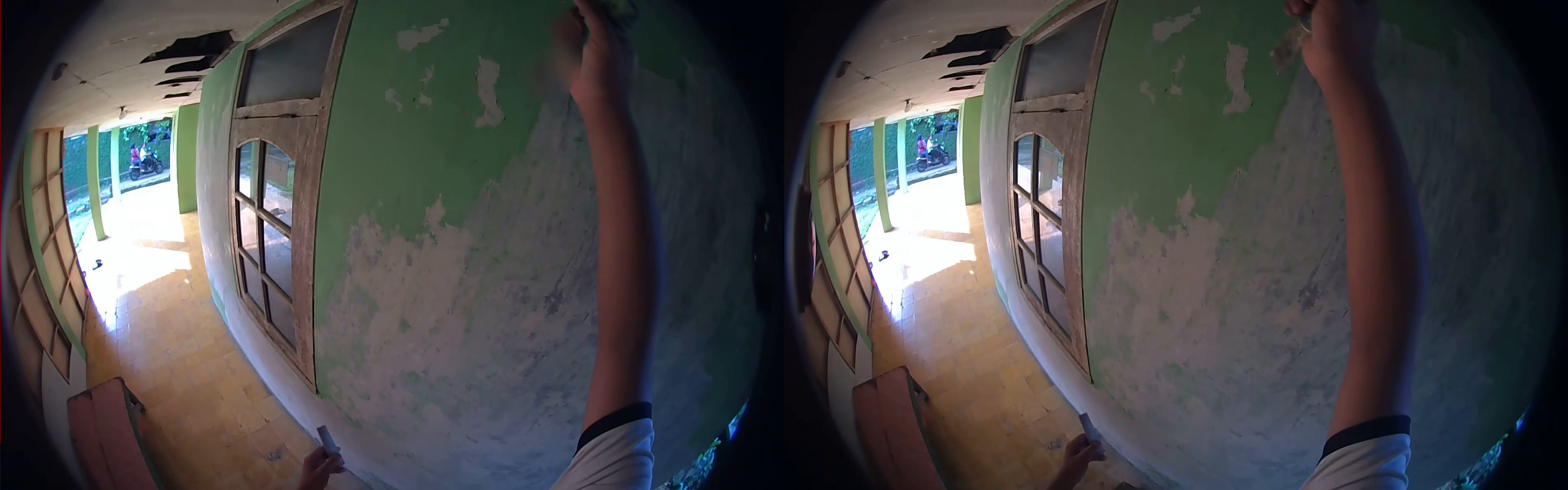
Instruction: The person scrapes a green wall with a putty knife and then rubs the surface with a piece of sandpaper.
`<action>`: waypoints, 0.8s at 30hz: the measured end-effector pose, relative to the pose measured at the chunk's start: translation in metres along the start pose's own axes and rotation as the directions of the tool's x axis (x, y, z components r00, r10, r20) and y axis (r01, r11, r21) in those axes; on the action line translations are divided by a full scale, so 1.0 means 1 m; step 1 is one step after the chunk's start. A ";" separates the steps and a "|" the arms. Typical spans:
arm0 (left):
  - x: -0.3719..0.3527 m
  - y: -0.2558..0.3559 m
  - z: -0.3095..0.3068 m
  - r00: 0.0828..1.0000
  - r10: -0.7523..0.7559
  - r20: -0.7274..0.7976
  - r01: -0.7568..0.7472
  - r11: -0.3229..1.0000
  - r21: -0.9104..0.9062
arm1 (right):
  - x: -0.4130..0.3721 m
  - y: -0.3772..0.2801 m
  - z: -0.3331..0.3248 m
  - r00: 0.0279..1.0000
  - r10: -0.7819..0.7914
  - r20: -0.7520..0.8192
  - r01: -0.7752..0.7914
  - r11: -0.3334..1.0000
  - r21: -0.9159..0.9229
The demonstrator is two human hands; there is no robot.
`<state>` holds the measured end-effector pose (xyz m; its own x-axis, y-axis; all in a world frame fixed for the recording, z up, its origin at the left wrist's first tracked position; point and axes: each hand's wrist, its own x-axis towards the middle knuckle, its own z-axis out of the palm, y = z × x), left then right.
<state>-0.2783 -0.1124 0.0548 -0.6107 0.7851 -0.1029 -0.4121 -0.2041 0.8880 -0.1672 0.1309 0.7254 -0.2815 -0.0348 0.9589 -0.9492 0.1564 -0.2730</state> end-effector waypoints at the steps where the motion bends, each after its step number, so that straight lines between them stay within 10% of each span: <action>1: 0.002 -0.002 -0.008 1.000 -0.004 0.019 0.005 0.999 -0.043 | 0.007 0.004 0.005 0.979 0.177 0.098 -0.200 0.912 0.357; 2: 0.004 -0.008 -0.015 1.000 0.004 0.029 -0.003 0.999 -0.037 | 0.013 0.012 0.009 0.981 0.167 0.099 -0.191 0.917 0.350; 4: 0.011 -0.015 -0.025 0.994 0.101 -0.053 -0.102 0.994 -0.030 | 0.024 0.028 0.012 0.938 -0.313 -0.151 0.188 0.824 -0.535; 11: 0.005 -0.002 -0.047 0.989 0.090 -0.115 -0.091 0.996 -0.009 | 0.060 0.062 -0.039 0.922 -0.388 -0.017 0.364 0.878 -0.311; 13: 0.002 0.000 -0.049 0.988 0.093 -0.122 -0.094 0.996 0.000 | 0.044 0.086 -0.024 0.870 -0.380 -0.315 0.190 0.846 -0.498; 20: -0.004 -0.001 -0.063 0.977 0.103 -0.185 -0.104 0.995 0.006 | 0.047 0.064 0.001 0.823 -0.558 -0.109 0.460 0.766 -0.449; 24: -0.001 -0.009 -0.067 0.974 0.151 -0.170 -0.150 0.988 0.022 | 0.050 0.090 -0.006 0.765 -0.539 -0.351 0.345 0.805 -0.484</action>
<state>-0.3195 -0.1508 0.0170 -0.7720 0.6343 -0.0422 -0.3008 -0.3061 0.9032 -0.2655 0.1492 0.7493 0.3456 0.2358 0.9083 -0.7927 0.5913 0.1480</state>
